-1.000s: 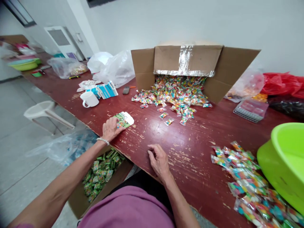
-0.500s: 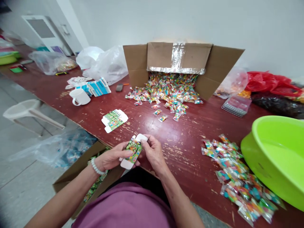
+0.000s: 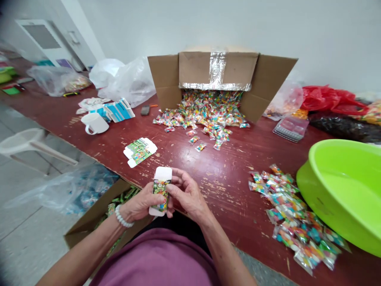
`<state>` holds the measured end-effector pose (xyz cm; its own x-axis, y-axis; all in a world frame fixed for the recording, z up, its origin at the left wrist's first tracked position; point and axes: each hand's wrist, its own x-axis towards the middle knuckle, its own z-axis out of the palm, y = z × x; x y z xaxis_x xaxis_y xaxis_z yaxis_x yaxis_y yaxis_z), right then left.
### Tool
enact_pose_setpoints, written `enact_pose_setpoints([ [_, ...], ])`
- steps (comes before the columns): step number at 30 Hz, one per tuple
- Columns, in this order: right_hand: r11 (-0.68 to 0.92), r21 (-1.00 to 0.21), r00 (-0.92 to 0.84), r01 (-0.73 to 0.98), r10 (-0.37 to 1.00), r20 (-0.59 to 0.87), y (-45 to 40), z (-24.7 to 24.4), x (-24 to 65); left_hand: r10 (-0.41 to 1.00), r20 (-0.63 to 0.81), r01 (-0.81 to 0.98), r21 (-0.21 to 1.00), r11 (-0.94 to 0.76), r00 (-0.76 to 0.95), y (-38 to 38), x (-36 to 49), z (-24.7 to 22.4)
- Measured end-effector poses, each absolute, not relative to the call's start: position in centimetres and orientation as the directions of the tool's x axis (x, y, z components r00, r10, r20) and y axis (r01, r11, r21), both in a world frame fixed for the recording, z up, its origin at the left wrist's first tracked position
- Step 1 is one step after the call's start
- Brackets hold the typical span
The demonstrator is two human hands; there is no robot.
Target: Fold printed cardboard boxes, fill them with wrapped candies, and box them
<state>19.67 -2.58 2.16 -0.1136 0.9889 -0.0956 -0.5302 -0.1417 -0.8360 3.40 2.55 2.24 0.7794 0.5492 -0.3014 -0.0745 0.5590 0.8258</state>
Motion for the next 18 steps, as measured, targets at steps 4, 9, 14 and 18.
enact_pose_setpoints([
  [4,-0.172,-0.827,-0.113,-0.535,0.985,-0.131,-2.8,1.8,19.1,0.623,-0.342,-0.045,0.854,0.519,0.703,2.4,3.9,1.9],
  [9,-0.022,-0.959,0.175,-0.283,0.982,-0.075,-2.3,0.9,19.5,0.725,-0.306,-0.026,0.913,0.408,0.617,2.3,5.0,1.8],
  [14,0.020,-0.997,0.377,-0.075,0.926,-0.009,-1.8,0.5,20.6,0.856,-0.213,0.002,0.971,0.240,0.471,2.1,5.1,2.4],
  [18,0.030,-0.986,0.419,-0.166,0.907,-0.043,-1.8,0.3,20.2,0.932,-0.138,0.034,0.990,0.134,0.336,1.3,4.9,2.3],
])
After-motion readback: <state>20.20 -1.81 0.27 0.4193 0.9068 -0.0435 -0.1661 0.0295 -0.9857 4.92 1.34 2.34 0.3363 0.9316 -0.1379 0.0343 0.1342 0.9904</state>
